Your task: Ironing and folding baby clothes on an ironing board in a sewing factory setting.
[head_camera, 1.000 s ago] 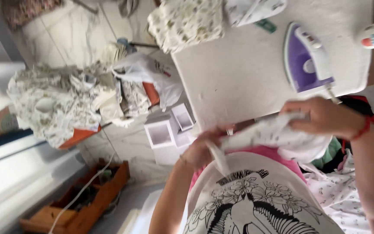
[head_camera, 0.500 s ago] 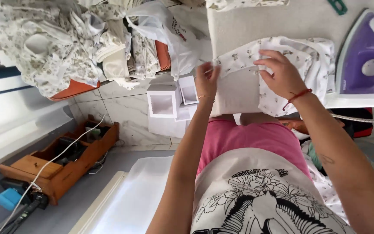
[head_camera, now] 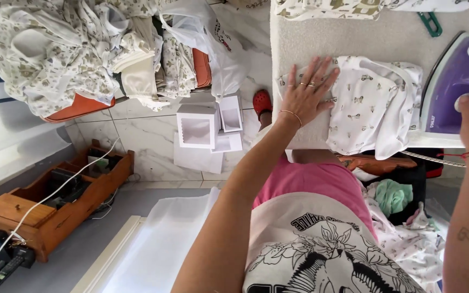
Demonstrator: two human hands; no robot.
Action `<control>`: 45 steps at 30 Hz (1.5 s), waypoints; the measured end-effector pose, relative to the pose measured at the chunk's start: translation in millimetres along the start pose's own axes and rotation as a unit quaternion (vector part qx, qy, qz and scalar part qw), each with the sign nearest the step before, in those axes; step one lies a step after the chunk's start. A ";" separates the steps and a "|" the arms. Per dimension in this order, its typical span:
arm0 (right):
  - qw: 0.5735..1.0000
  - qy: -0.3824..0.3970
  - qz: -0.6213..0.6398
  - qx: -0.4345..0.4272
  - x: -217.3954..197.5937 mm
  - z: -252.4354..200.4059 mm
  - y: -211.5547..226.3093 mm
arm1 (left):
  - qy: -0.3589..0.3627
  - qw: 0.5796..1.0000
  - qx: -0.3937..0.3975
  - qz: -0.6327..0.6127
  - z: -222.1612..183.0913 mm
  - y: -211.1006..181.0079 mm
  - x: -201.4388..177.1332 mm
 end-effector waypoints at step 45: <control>0.922 0.296 0.236 0.079 28.4 -142.6 329.0 | -0.275 0.782 -0.347 -0.438 -167.3 106.5 20.4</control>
Point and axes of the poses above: each hand's wrist, its own z-axis towards the middle knuckle, its own x-axis out of the palm, y = z × x, the point moved 5 cm from there along z, towards the middle knuckle, and after that the axes turned 11 degrees about -y, right-handed, at the moved point
